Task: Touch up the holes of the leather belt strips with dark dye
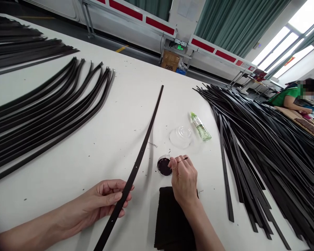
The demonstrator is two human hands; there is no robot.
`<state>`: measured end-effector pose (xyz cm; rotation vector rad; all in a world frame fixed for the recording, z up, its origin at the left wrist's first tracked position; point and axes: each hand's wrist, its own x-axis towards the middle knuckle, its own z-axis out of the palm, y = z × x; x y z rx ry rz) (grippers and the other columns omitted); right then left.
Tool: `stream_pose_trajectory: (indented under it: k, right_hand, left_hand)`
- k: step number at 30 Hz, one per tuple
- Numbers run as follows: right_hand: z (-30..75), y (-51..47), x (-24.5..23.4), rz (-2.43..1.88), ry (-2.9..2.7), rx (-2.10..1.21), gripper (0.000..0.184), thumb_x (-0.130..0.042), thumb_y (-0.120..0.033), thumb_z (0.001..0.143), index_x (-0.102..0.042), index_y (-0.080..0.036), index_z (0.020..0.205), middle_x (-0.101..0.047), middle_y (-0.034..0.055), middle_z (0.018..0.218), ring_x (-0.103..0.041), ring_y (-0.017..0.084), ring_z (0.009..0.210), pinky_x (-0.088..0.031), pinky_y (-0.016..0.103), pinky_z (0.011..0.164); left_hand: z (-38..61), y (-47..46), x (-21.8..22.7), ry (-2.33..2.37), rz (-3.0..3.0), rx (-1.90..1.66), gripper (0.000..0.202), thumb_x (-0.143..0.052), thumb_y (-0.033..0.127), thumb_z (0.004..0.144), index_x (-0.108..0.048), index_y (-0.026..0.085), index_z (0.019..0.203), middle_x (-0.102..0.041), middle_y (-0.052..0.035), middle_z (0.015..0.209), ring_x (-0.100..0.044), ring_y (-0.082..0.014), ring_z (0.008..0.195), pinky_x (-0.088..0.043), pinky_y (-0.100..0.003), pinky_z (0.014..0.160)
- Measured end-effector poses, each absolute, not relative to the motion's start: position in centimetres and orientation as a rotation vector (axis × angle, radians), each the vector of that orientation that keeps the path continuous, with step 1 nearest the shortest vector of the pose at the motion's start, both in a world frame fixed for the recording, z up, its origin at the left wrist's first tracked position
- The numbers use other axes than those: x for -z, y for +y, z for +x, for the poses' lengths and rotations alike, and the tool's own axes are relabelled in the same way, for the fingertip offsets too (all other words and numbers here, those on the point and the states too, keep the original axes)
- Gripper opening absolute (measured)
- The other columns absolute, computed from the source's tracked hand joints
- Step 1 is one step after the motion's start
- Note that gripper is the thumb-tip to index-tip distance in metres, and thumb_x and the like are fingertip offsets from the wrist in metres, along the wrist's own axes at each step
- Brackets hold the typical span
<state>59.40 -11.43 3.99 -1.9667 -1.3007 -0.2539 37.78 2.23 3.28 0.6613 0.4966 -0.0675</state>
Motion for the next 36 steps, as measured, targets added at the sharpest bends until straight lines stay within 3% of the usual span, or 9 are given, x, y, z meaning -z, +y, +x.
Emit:
stream_pose_trajectory:
  k: [20,29,33,36]
  right_hand:
    - [59.1,-11.6,-3.8,-1.967,-1.313,0.289,0.031,-0.041,-0.023,0.100,-0.054,-0.020,0.072,-0.058,0.0010,0.065,-0.051,0.015,0.069,-0.043,0.029,0.067]
    - [57.1,-11.9,-5.6,-1.685,-0.589,-0.257,0.041,-0.044,-0.046,0.097,-0.063,-0.017,0.074,-0.062,0.0044,0.073,-0.059,0.016,0.070,-0.048,0.029,0.063]
    - [55.4,-11.7,-5.5,-1.636,-0.649,-0.291,0.039,-0.043,-0.042,0.098,-0.062,-0.017,0.074,-0.061,0.0045,0.073,-0.059,0.016,0.070,-0.048,0.030,0.066]
    - [53.6,-11.8,-5.8,-1.631,-0.875,-0.195,0.037,-0.038,-0.029,0.101,-0.061,-0.018,0.074,-0.061,0.0035,0.072,-0.059,0.015,0.071,-0.047,0.032,0.069]
  left_hand:
    - [37.7,2.3,-3.6,0.536,0.662,0.079,0.012,-0.076,0.022,0.080,-0.073,0.018,0.091,-0.070,-0.0049,0.089,-0.062,-0.0146,0.078,-0.056,-0.032,0.079]
    - [37.8,2.2,-3.7,0.506,0.673,0.064,0.017,-0.079,0.023,0.076,-0.074,0.017,0.091,-0.071,-0.0056,0.090,-0.064,-0.0152,0.079,-0.056,-0.032,0.081]
    - [37.8,2.2,-3.6,0.490,0.670,0.055,0.018,-0.079,0.022,0.076,-0.073,0.016,0.092,-0.071,-0.0065,0.091,-0.065,-0.0155,0.080,-0.055,-0.032,0.081]
    - [37.8,2.0,-3.2,0.444,0.667,0.030,0.020,-0.078,0.020,0.077,-0.072,0.016,0.096,-0.071,-0.0066,0.089,-0.065,-0.0153,0.078,-0.056,-0.034,0.080]
